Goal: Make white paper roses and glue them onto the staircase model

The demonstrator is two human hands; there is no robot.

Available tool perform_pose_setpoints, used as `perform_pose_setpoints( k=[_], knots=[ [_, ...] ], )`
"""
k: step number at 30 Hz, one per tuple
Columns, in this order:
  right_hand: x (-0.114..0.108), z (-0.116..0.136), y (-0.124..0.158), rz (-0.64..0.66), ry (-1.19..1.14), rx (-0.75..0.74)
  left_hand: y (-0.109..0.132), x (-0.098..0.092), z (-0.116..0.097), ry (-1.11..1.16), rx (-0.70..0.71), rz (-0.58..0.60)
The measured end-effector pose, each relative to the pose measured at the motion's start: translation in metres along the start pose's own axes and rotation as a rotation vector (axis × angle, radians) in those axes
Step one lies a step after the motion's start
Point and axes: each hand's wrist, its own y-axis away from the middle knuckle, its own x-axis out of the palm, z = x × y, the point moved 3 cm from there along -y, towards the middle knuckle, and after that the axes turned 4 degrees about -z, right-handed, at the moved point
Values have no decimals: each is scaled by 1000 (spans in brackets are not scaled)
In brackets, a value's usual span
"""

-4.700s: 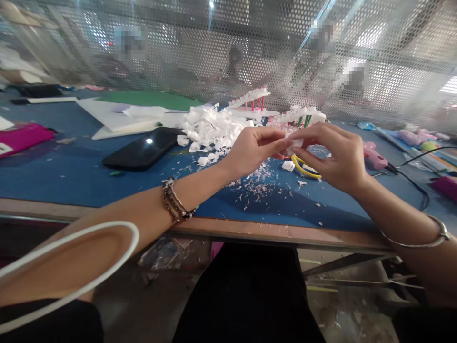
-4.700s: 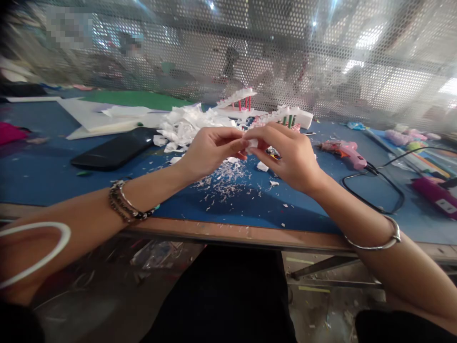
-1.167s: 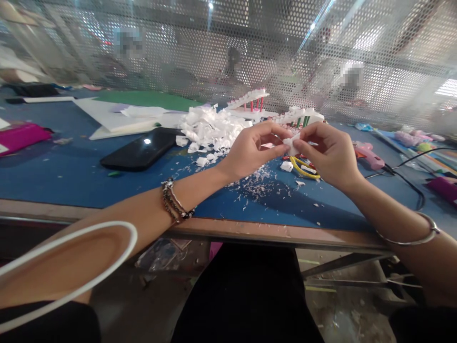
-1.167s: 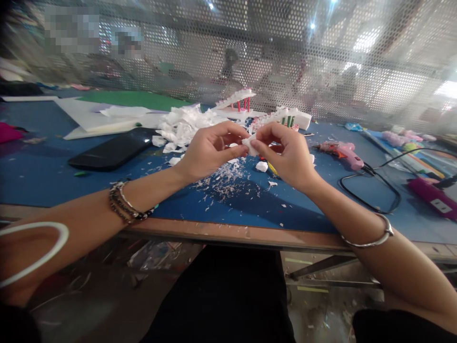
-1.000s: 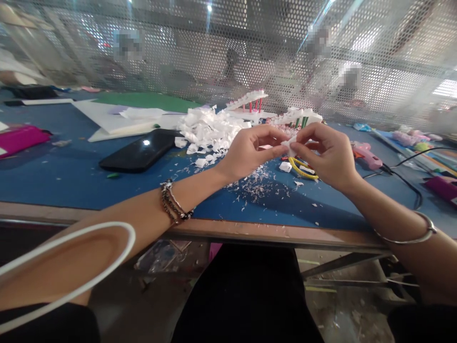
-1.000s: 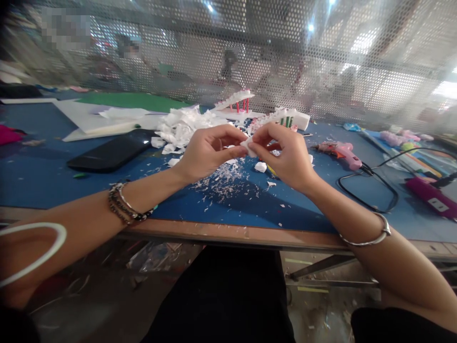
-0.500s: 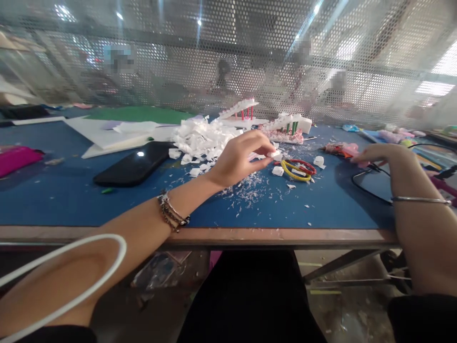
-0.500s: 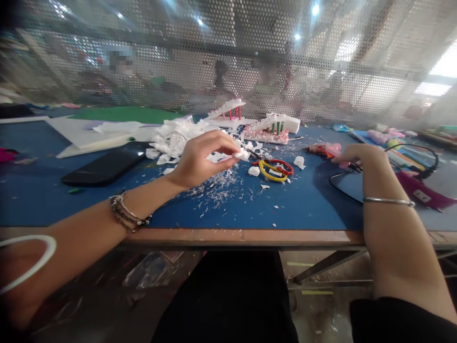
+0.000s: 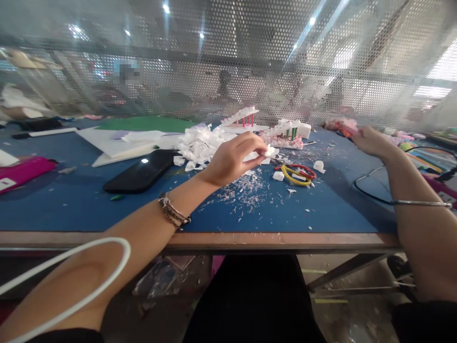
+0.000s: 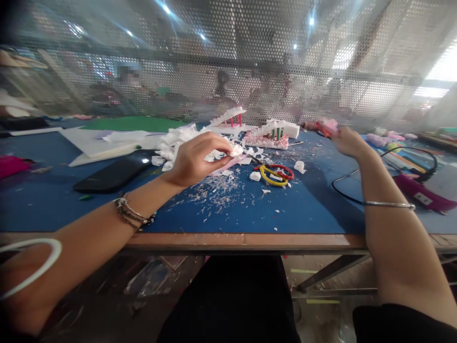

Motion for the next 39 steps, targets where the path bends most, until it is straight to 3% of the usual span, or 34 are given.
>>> perform_pose_setpoints(
  k=[4,9,13,20,29,39],
  knots=[
    [-7,47,0,-81,41,113,0,-3,3,-59,25,18],
    [-13,115,14,-156,21,-25,0,-6,4,-196,93,-18],
    [-17,143,24,-197,36,-130,-2,-8,3,-287,156,-75],
    [-9,151,28,-178,51,-289,1,-5,3,-293,174,-83],
    [-1,149,28,-149,52,-312,2,-4,5,-291,144,-46],
    [1,147,27,-145,102,-319,0,-5,2,-295,179,-89]
  ],
)
